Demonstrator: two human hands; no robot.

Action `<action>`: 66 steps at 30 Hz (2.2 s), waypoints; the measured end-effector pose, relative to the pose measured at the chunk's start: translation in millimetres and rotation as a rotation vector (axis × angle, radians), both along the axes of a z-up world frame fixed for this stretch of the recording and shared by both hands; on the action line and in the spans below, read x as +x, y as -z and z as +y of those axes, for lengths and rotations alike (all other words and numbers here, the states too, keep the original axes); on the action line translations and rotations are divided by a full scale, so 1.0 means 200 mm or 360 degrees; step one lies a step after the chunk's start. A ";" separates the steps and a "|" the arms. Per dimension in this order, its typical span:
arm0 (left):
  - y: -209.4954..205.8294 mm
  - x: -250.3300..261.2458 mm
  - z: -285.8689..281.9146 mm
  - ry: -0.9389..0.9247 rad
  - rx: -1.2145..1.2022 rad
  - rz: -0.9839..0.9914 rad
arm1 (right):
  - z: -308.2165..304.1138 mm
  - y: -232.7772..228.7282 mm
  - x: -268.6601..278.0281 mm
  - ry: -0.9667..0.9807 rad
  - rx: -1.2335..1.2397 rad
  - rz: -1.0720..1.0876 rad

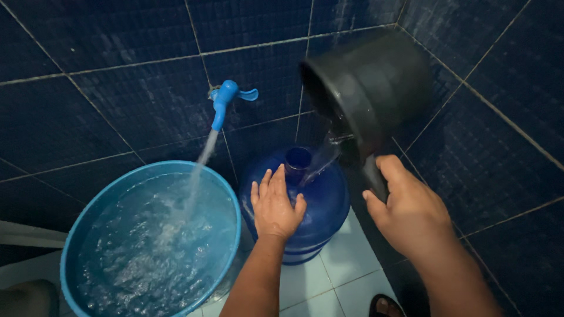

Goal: The person repeatedly scoops water from a blue basin using a black ladle and pours it into a large blue water dispenser bottle. After filling, the person secures the cap on the dispenser and rinses the exterior of the bottle with water from the ladle.

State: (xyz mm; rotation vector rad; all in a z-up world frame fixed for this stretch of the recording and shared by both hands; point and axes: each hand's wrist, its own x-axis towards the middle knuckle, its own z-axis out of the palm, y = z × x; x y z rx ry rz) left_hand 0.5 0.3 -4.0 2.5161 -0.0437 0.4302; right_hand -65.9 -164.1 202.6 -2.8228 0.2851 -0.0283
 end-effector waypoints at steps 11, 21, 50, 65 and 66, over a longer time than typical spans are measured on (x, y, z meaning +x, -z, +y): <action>0.08 0.01 0.05 0.0096 0.0139 -0.0199 | 0.40 0.18 -0.03 -0.0549 0.0794 0.0599; 0.08 0.01 0.06 0.0041 -0.0264 -0.0416 | 1.17 0.76 0.19 -0.1635 -0.0589 0.0275; 0.20 0.05 0.04 0.0078 0.0070 0.0311 | 0.15 0.02 -0.06 -0.0440 0.2091 0.0549; 0.01 0.00 0.01 -0.0017 -0.0033 -0.0049 | -0.25 0.13 -0.03 0.0326 0.1269 0.0158; 0.01 0.00 0.00 -0.0020 -0.0021 -0.0041 | -0.25 0.14 -0.03 0.0342 0.1257 0.0166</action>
